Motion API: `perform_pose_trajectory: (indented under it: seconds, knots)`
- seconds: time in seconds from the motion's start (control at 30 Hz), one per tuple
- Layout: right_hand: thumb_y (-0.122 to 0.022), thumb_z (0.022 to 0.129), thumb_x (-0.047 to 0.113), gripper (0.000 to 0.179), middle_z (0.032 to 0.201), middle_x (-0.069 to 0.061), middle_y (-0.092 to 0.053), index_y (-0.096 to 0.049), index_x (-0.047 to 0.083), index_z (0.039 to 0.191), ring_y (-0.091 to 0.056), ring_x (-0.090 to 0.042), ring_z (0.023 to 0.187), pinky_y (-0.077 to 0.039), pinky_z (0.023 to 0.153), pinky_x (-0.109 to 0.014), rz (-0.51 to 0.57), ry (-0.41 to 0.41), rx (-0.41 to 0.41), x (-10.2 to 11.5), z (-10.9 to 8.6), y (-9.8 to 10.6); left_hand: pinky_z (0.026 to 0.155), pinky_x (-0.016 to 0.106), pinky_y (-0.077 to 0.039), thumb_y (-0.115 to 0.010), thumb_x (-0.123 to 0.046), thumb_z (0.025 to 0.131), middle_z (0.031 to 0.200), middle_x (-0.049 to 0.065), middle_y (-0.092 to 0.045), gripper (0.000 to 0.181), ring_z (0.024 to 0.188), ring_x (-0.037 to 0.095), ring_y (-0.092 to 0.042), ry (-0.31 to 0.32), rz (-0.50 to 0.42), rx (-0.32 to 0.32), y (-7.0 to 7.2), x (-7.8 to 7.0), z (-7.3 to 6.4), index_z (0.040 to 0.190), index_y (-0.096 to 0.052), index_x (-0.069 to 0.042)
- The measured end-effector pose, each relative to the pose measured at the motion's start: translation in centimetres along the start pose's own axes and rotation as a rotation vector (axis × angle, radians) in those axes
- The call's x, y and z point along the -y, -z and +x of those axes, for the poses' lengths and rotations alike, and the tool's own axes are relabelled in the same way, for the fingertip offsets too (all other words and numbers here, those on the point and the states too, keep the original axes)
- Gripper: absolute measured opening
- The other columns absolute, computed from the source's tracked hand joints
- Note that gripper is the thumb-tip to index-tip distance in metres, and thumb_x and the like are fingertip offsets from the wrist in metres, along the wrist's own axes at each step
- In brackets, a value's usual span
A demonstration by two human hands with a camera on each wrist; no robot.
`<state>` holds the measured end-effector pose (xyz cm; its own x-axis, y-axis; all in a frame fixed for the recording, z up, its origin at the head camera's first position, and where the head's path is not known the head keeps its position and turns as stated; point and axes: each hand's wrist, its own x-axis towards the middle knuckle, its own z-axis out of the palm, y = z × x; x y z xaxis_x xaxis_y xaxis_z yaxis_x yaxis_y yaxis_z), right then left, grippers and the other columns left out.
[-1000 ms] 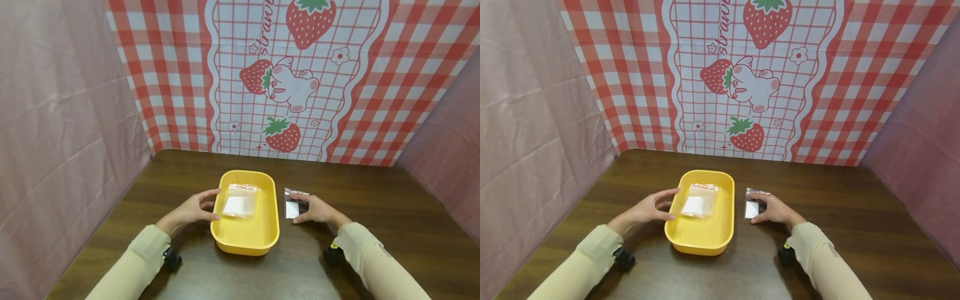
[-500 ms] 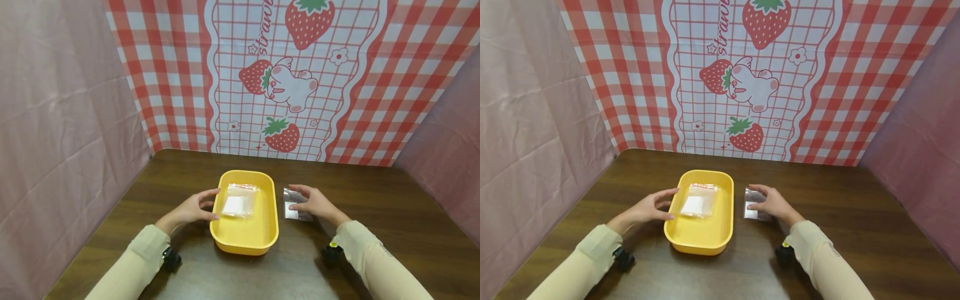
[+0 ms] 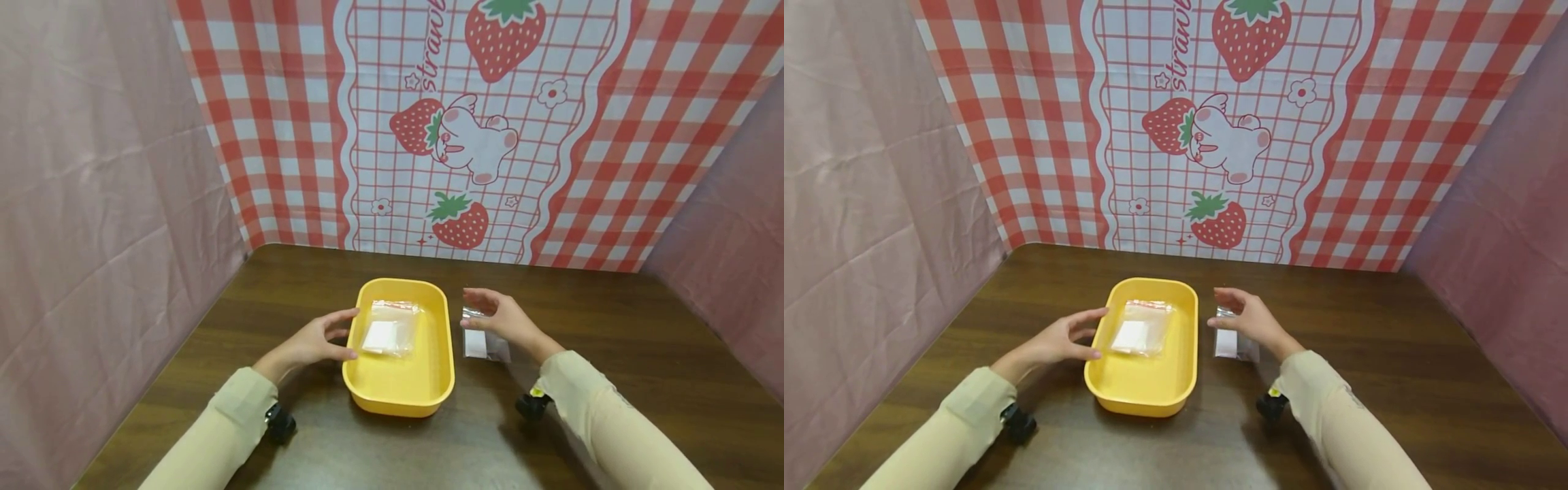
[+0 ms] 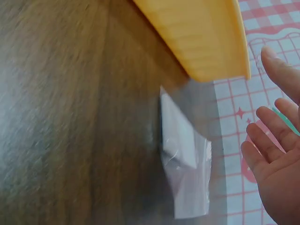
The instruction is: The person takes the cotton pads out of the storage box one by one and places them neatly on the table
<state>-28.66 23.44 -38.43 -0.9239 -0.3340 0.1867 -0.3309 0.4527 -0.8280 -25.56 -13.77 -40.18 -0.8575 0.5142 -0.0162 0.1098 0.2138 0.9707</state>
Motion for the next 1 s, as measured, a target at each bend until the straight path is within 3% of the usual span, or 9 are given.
perform_pose_trajectory:
  seconds: [0.4,0.8,1.0]
  knots:
    - [-0.075,0.079,0.013,0.060,0.128,-0.023,-0.052,-0.049,-0.003,0.131,-0.047,-0.038,0.118,-0.042,0.094,-0.046,0.032,-0.009,-0.012,2.0,1.8,-0.4,0.085,0.033,-0.049,-0.075,-0.006,0.078,0.145,0.015,-0.033,0.077,0.122,0.035,-0.043,0.006,0.004,-0.003,0.0,0.0,0.0,0.143,-0.034,-0.003]
    - [-0.075,0.079,0.017,0.060,0.129,-0.019,-0.052,-0.050,0.002,0.131,-0.050,-0.033,0.116,-0.044,0.093,-0.044,0.046,-0.019,0.029,4.0,3.2,-1.7,0.084,0.034,-0.050,-0.075,-0.005,0.078,0.146,0.014,-0.033,0.078,0.121,0.034,-0.044,0.018,0.005,-0.006,-0.1,-0.2,0.0,0.144,-0.033,-0.005]
    - [-0.074,0.080,0.014,0.058,0.129,-0.018,-0.052,-0.050,0.002,0.131,-0.048,-0.037,0.118,-0.042,0.095,-0.044,0.066,-0.010,0.046,5.1,3.9,-2.6,0.084,0.036,-0.050,-0.074,-0.005,0.078,0.146,0.014,-0.033,0.078,0.121,0.033,-0.045,0.024,0.017,-0.009,0.0,-0.2,0.0,0.144,-0.032,-0.005]
